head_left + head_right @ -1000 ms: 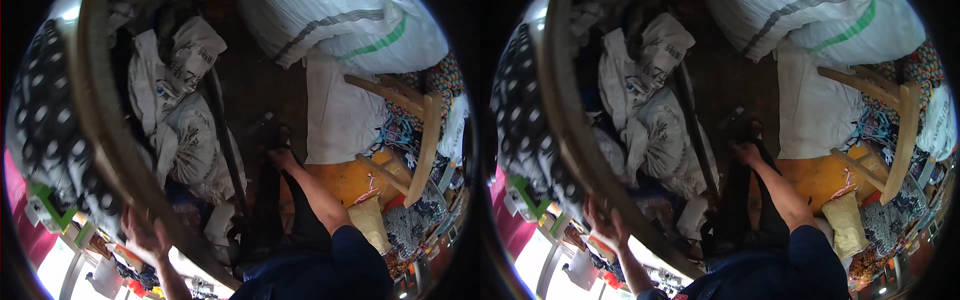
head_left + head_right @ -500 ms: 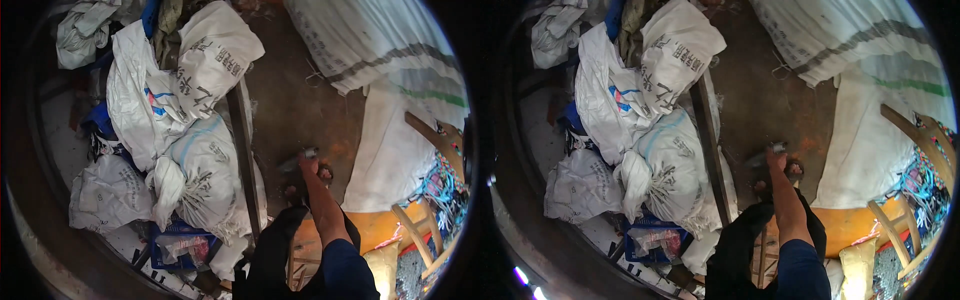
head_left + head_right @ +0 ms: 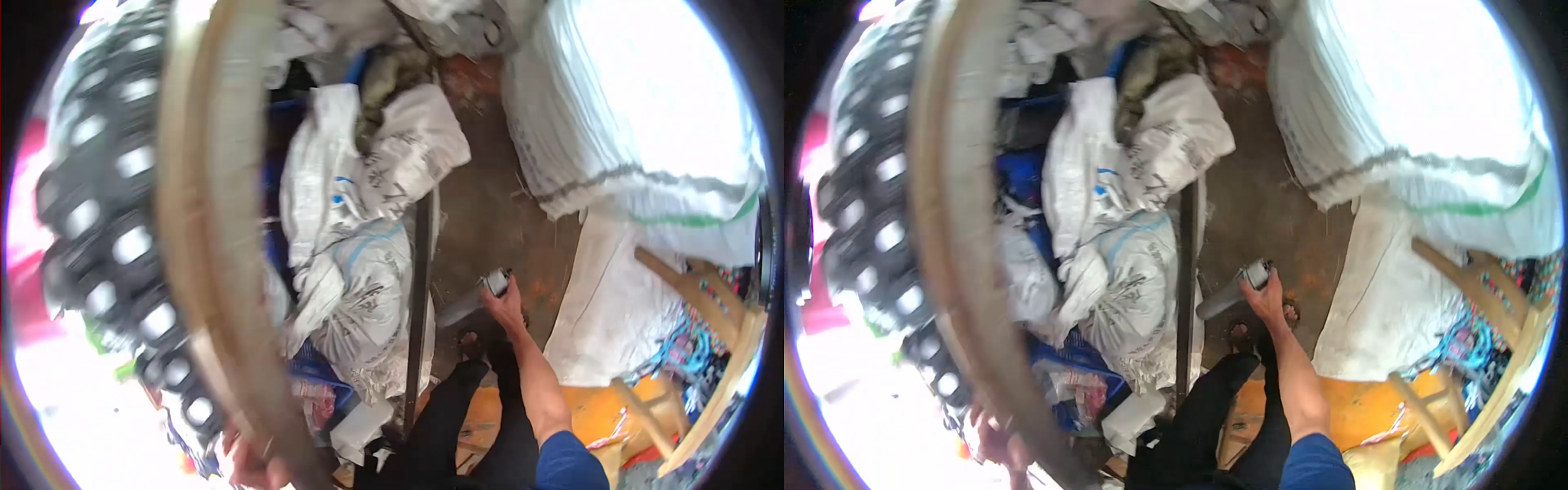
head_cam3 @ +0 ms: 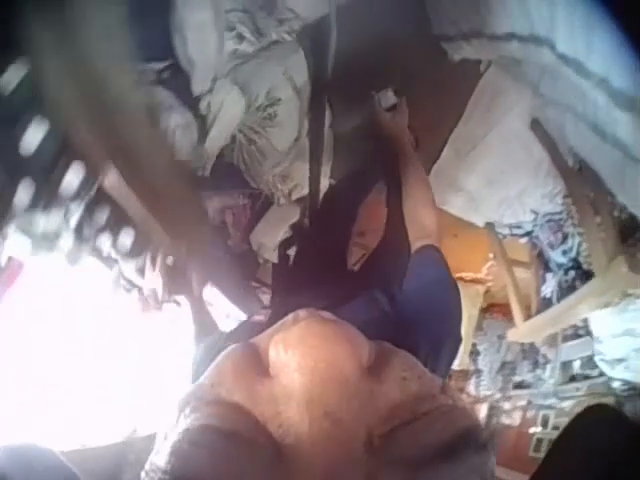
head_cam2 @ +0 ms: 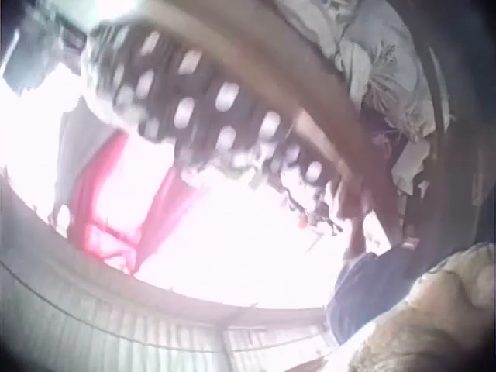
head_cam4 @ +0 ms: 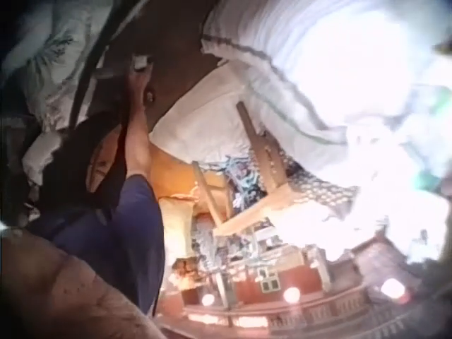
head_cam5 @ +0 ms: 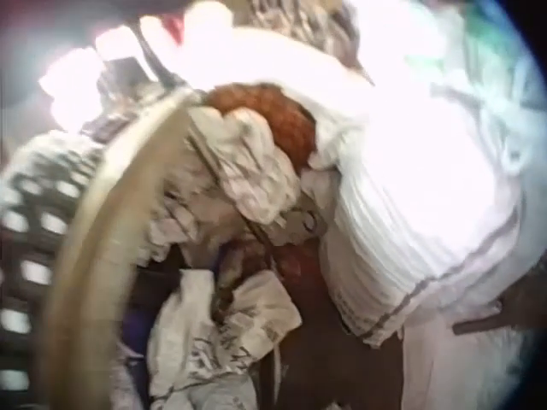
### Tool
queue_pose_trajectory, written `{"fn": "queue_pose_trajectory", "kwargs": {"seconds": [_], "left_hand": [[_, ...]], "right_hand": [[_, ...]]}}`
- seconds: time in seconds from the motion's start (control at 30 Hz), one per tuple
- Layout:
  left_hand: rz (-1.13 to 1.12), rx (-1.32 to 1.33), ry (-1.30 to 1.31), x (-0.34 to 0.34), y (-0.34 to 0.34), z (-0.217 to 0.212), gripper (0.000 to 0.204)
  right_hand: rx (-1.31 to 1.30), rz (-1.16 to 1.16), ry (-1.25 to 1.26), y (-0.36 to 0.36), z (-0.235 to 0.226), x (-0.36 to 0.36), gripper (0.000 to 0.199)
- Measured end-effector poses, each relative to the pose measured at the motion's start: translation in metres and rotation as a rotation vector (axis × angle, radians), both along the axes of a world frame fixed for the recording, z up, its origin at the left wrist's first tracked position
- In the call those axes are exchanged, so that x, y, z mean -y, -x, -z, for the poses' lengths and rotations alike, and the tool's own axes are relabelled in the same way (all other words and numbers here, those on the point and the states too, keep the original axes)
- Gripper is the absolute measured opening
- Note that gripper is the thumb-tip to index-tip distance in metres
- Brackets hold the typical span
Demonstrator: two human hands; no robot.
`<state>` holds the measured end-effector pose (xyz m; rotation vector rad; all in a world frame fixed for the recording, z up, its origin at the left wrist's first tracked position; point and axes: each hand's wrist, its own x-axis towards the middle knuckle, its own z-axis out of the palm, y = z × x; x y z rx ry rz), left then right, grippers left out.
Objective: Assembling plastic caps and metal rings onto grey handle-like mechanical components at a factory workbench.
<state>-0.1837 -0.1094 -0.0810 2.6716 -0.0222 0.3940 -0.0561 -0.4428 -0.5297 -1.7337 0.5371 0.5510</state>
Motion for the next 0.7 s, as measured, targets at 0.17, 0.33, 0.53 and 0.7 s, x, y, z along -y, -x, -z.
{"fn": "queue_pose_trajectory", "kwargs": {"seconds": [0.17, 0.33, 0.53, 0.7], "left_hand": [[0.006, 0.010, -0.048, 0.048, -0.062, -0.017, 0.035], [0.069, 0.066, 0.046, 0.040, -0.068, -0.010, 0.034], [0.092, 0.128, 0.077, 0.042, -0.068, -0.021, 0.037], [-0.214, 0.094, 0.134, 0.044, -0.043, -0.031, 0.036]], "right_hand": [[0.063, -0.083, -0.197, -0.035, -0.213, 0.025, 0.059], [0.203, -0.185, -0.554, -0.041, -0.399, 0.017, 0.057], [0.385, -0.515, -0.559, -0.030, -0.507, -0.026, 0.060], [0.676, -0.669, -0.421, -0.049, -0.544, -0.070, 0.060]]}}
